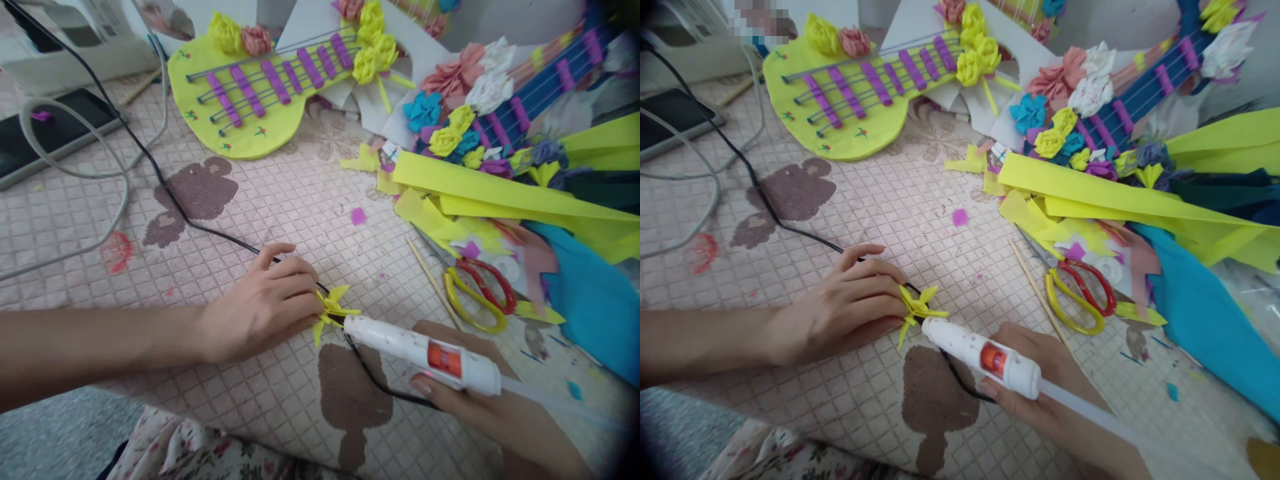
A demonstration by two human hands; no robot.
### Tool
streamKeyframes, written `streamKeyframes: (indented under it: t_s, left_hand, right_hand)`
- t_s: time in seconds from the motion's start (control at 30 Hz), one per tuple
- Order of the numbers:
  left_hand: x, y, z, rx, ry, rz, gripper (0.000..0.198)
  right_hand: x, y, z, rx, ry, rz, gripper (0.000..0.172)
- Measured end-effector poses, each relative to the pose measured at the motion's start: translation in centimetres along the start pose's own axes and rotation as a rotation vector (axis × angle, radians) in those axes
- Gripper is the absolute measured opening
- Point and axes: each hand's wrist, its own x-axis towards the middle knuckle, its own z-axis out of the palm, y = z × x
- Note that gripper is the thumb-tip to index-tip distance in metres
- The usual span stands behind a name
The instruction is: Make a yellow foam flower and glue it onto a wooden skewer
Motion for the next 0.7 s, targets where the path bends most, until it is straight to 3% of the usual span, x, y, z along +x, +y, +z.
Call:
streamKeyframes:
  t_s: [0.47, 0.7]
  left_hand:
    - [0.5, 0.0, -0.1, -0.191, 0.022, -0.132, 0.012]
    - [0.5, 0.0, -0.1, -0.209, 0.017, -0.155, 0.009]
  right_hand:
    - [-0.4, 0.8, 0.2, 0.059, 0.025, 0.017, 0.015]
    - [-0.9, 1.6, 0.3, 0.1, -0.027, 0.032, 0.014]
